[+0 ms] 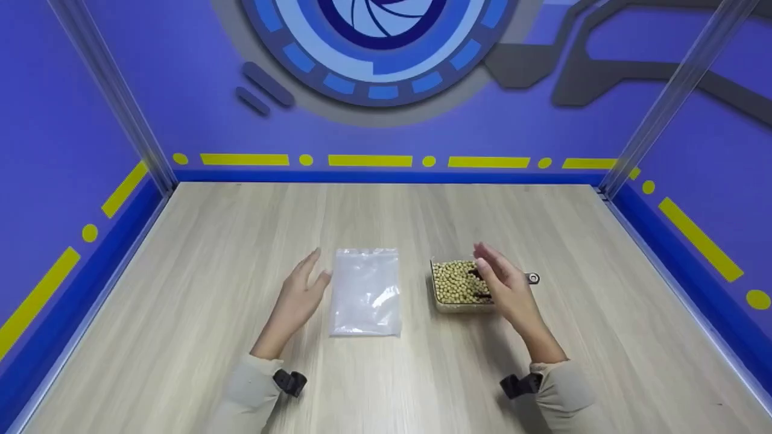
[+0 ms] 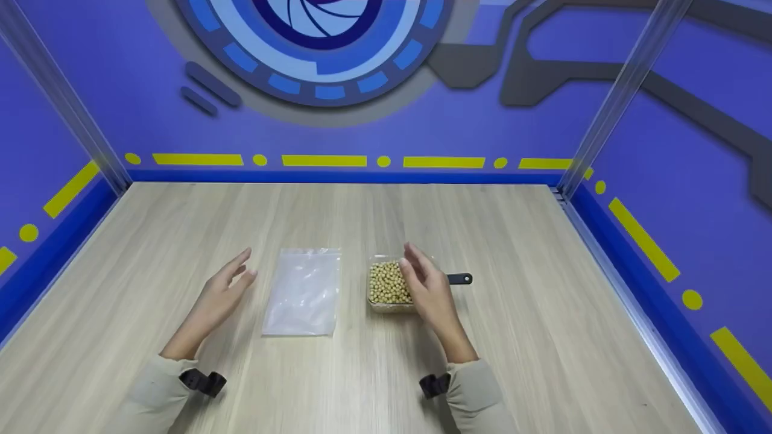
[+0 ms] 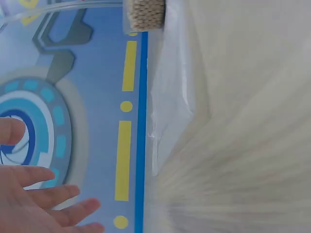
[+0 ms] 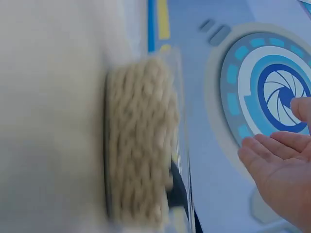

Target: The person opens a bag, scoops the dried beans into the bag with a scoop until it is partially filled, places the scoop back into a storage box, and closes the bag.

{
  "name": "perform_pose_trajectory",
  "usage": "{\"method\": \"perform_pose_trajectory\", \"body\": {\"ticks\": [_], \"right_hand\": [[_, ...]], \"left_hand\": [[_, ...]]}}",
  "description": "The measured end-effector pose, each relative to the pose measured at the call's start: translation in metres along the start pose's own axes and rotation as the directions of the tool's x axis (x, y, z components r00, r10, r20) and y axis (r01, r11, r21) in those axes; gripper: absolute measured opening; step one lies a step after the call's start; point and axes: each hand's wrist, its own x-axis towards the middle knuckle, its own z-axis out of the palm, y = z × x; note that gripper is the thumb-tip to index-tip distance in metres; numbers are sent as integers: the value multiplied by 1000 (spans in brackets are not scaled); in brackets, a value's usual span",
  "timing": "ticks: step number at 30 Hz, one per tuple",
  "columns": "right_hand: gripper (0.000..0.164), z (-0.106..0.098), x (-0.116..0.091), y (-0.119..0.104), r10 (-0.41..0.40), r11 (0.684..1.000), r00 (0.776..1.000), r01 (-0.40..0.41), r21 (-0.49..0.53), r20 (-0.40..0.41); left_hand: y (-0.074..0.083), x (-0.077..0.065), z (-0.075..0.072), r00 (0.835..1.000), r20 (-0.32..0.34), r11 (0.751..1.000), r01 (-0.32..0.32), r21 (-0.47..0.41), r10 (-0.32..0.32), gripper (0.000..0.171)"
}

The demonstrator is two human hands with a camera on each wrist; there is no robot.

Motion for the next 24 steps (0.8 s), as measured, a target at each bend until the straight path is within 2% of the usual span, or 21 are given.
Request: {"method": "perform_pose_trajectory", "body": {"ticks": [3, 7, 13, 19, 22, 24], "right_hand": [[50, 9, 6, -4, 88, 976, 995, -94, 194, 39], [48, 25, 13, -6, 158, 904, 983, -183, 386, 97], [45, 56, 19, -8, 221, 838, 964, -265, 477, 148], [48, 86, 22, -8, 252, 778, 955, -297, 554, 158], [48, 99, 23, -8, 275, 757, 948, -317, 571, 161], [48, 107, 24, -8, 285, 759, 945, -324, 565, 160]], "left_hand": [[-4, 6, -4, 999, -6, 992, 49, -118, -50, 57], [-9, 13, -7, 994, 1, 967, 107, -233, -110, 53], [-17, 18, -9, 982, 55, 913, 188, -363, -180, 53], [-21, 25, -6, 970, 88, 898, 243, -367, -227, 53], [-25, 29, -4, 965, 109, 895, 261, -361, -238, 53], [-27, 32, -4, 961, 121, 893, 274, -357, -247, 53]]}}
